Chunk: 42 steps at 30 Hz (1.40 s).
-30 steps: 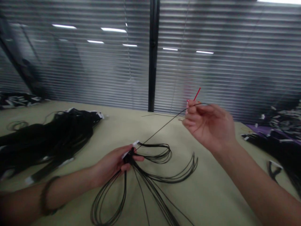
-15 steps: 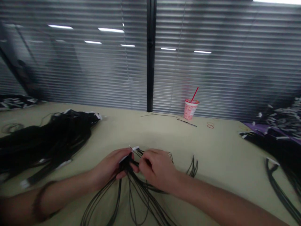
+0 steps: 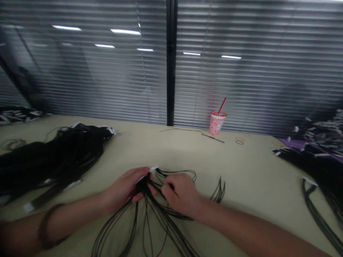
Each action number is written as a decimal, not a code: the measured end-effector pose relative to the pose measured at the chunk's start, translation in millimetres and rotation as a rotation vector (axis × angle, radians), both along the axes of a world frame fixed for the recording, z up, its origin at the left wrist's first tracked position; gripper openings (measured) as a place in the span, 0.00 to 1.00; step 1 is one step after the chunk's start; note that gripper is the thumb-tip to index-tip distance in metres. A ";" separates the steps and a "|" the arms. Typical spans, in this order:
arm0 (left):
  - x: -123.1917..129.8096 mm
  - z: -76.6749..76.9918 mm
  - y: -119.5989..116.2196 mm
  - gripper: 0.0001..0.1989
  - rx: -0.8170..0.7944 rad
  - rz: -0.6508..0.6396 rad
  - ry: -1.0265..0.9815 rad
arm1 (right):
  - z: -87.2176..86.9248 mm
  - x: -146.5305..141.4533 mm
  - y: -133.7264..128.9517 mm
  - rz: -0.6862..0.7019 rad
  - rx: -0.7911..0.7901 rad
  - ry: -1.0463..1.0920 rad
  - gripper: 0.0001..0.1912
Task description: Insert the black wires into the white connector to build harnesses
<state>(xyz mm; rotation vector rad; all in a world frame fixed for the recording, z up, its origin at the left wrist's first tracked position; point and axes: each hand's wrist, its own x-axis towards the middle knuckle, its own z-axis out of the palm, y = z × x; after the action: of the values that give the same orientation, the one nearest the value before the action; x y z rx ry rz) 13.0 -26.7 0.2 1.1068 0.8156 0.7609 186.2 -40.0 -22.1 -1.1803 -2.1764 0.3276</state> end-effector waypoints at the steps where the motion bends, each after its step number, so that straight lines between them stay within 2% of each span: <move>1: 0.1 0.1 -0.1 0.15 0.001 0.002 0.006 | 0.4 0.1 0.4 0.001 -0.011 0.009 0.13; 19: 0.6 0.2 -1.7 0.14 0.023 0.010 0.038 | 0.3 0.8 1.8 -0.053 -0.099 0.041 0.13; 27: -1.3 -2.3 -0.2 0.15 0.031 -0.012 0.043 | -2.9 2.7 3.2 -0.042 -0.065 0.087 0.13; 42: -0.4 -2.6 0.0 0.14 0.022 0.003 0.052 | -2.5 2.0 2.1 -0.055 -0.035 0.033 0.12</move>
<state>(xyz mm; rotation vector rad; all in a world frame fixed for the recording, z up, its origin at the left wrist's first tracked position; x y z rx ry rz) 12.6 -26.7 -2.4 1.1492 0.8548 0.7471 188.2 -37.9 -24.5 -1.2429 -2.1131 0.3602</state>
